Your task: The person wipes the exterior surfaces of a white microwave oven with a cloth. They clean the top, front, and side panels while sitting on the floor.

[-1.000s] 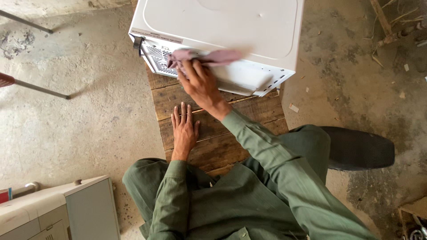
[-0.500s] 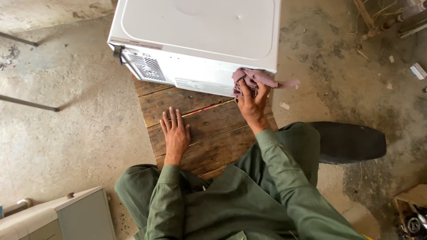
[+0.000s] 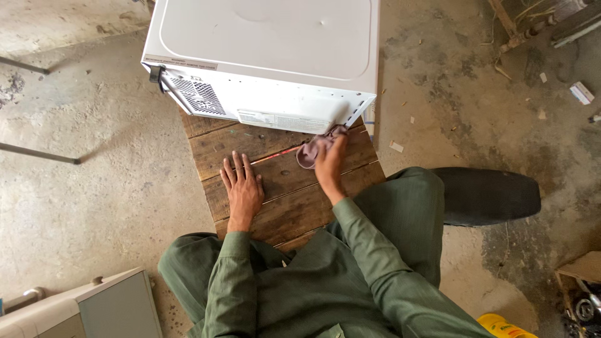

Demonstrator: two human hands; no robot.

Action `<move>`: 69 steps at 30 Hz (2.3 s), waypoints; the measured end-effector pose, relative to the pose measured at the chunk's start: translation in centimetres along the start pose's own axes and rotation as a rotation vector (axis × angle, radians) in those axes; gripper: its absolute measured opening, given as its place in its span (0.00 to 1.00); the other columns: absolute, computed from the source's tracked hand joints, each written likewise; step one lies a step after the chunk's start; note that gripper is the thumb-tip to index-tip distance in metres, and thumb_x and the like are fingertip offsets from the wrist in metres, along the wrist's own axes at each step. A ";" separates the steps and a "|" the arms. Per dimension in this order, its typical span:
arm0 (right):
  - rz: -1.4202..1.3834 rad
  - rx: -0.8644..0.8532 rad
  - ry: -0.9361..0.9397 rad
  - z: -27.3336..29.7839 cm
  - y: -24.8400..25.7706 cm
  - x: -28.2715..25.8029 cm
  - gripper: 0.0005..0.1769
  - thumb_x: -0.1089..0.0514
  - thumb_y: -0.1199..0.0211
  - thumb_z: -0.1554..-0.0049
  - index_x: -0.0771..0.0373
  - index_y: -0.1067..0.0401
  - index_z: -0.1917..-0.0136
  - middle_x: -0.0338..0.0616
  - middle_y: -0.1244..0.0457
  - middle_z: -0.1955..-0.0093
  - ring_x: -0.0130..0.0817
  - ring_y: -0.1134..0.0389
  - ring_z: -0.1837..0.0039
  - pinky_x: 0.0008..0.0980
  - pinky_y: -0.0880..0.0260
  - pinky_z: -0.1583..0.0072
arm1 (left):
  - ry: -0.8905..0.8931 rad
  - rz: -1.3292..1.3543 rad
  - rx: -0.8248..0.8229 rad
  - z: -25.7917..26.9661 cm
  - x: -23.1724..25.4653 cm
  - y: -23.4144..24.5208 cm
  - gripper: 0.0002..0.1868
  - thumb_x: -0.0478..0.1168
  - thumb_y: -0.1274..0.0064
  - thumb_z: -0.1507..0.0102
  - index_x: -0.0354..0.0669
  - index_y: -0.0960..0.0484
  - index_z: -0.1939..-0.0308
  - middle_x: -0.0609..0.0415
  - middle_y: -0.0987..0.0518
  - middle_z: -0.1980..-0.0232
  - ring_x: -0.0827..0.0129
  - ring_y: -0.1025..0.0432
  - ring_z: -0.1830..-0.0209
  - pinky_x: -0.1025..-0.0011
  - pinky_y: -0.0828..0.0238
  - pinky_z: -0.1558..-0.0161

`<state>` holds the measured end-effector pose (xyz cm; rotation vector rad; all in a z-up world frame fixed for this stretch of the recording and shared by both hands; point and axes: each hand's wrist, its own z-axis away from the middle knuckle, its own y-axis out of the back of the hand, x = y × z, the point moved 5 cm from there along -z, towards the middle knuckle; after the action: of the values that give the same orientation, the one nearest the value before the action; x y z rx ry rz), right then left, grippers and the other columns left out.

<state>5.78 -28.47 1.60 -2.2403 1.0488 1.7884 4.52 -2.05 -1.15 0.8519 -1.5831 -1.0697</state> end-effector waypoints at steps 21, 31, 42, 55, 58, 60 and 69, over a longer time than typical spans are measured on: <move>0.039 0.295 0.203 -3.8 4.7 -2.6 0.18 0.72 0.30 0.44 0.67 0.38 0.47 0.44 0.40 0.52 0.34 0.36 0.50 0.35 0.32 0.46 | -0.004 0.032 0.013 -0.1 0.3 0.9 0.35 0.48 0.63 0.25 0.30 0.49 0.19 0.34 0.56 0.15 0.34 0.65 0.15 0.39 0.70 0.20; 0.063 0.365 0.427 -8.2 8.2 -9.5 0.18 0.74 0.28 0.41 0.64 0.36 0.46 0.45 0.37 0.50 0.33 0.32 0.49 0.37 0.24 0.47 | -0.033 0.003 0.035 0.2 0.2 0.7 0.34 0.47 0.63 0.24 0.31 0.48 0.19 0.34 0.56 0.15 0.34 0.64 0.15 0.38 0.69 0.19; 0.103 0.264 0.249 -4.8 5.3 -2.5 0.17 0.76 0.36 0.48 0.68 0.37 0.49 0.45 0.37 0.52 0.40 0.31 0.51 0.37 0.27 0.48 | -0.011 0.010 0.007 0.1 0.4 0.9 0.35 0.48 0.63 0.25 0.30 0.48 0.19 0.34 0.56 0.15 0.33 0.65 0.15 0.38 0.70 0.19; 0.081 -0.115 -0.227 -3.2 4.0 3.7 0.15 0.62 0.28 0.43 0.62 0.30 0.46 0.45 0.32 0.46 0.38 0.28 0.43 0.43 0.23 0.42 | -0.004 -0.025 0.014 0.1 -0.2 -0.2 0.36 0.48 0.59 0.25 0.31 0.48 0.18 0.34 0.55 0.14 0.34 0.64 0.15 0.39 0.71 0.19; 0.005 -0.440 -0.499 -1.3 4.4 3.0 0.21 0.60 0.28 0.46 0.61 0.29 0.41 0.44 0.32 0.43 0.40 0.29 0.39 0.46 0.24 0.37 | -0.050 -0.030 0.025 -0.4 0.7 0.6 0.38 0.49 0.53 0.25 0.34 0.49 0.18 0.33 0.55 0.15 0.33 0.61 0.15 0.37 0.65 0.19; -0.044 -0.582 -0.582 -0.5 4.5 1.2 0.22 0.56 0.29 0.45 0.62 0.28 0.39 0.43 0.30 0.41 0.40 0.28 0.38 0.46 0.24 0.36 | -0.074 0.118 -0.022 -1.0 2.3 1.9 0.42 0.50 0.47 0.29 0.37 0.50 0.19 0.33 0.55 0.17 0.33 0.57 0.17 0.34 0.57 0.22; -0.341 -0.969 -0.471 -1.4 7.9 -4.6 0.22 0.48 0.38 0.36 0.63 0.23 0.35 0.45 0.29 0.46 0.32 0.28 0.45 0.38 0.23 0.45 | -0.163 0.601 -0.057 -1.0 13.7 4.7 0.30 0.36 0.36 0.37 0.42 0.30 0.33 0.32 0.34 0.28 0.37 0.25 0.39 0.50 0.18 0.44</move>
<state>2.16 -33.03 8.83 -1.9345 -0.3682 2.7695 1.95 -12.93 8.05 0.2171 -1.7763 -0.7514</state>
